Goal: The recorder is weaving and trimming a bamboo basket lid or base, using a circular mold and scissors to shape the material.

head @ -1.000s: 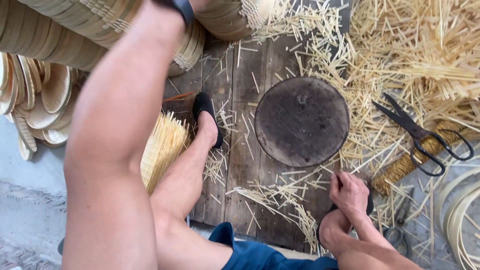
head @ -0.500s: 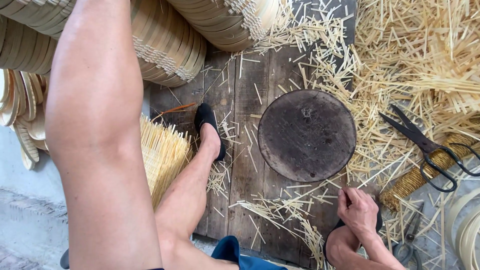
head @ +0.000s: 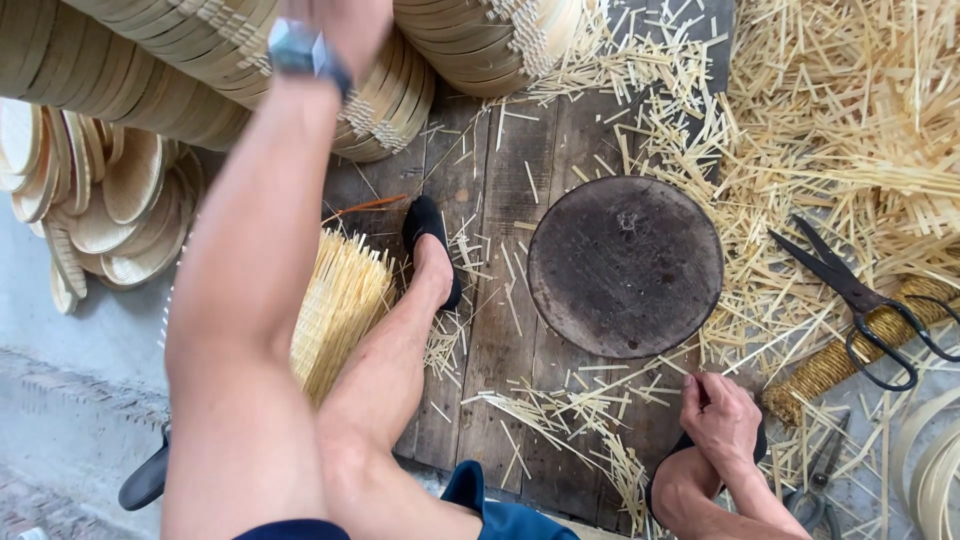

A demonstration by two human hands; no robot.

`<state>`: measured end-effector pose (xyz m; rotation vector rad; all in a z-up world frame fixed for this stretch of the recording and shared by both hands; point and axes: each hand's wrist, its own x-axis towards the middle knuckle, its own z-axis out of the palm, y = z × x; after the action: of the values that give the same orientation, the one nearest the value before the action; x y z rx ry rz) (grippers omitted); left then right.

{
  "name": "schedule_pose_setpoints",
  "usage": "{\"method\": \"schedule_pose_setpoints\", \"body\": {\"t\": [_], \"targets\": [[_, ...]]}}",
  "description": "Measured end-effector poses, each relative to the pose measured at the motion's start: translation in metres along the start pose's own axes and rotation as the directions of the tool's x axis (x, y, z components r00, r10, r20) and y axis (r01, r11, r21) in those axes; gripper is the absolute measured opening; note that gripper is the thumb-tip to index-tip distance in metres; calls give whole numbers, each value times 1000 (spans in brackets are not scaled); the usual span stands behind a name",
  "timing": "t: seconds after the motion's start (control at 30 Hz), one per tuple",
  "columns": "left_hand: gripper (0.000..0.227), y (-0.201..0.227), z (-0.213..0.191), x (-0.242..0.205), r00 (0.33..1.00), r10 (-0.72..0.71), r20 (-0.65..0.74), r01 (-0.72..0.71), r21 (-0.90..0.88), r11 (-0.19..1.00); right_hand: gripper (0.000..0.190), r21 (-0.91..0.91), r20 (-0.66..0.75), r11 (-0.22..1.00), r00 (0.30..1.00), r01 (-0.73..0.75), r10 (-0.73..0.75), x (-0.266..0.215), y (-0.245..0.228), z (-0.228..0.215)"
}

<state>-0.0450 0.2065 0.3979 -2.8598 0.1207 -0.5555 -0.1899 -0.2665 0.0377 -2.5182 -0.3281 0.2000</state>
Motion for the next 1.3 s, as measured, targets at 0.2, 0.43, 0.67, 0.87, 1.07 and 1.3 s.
{"method": "schedule_pose_setpoints", "body": {"t": [0.2, 0.43, 0.67, 0.87, 1.07, 1.3], "targets": [[120, -38, 82, -214, 802, -441, 404, 510, -78, 856, 16, -47, -55, 997, 996, 61, -64, -4, 2, 0], [138, -64, 101, -440, 131, -708, 693, 725, 420, 546, 17, -46, -15, 997, 998, 54, -54, 0, -2, -1], [106, -99, 64, -439, 198, -660, 724, 830, 234, 506, 15, -18, -76, 995, 992, 95, -96, -1, -5, -6], [39, -98, 21, -420, 284, -725, 628, 697, 383, 606, 17, -6, -48, 996, 995, 85, -85, -3, 2, -3], [108, -89, 108, -443, 709, -473, 523, 482, 131, 866, 16, -24, -8, 996, 996, 83, -84, -2, 0, -6], [88, -52, 79, -399, 351, -654, 670, 759, 206, 618, 15, 40, -64, 993, 992, 108, -105, -5, 4, -7]]}}
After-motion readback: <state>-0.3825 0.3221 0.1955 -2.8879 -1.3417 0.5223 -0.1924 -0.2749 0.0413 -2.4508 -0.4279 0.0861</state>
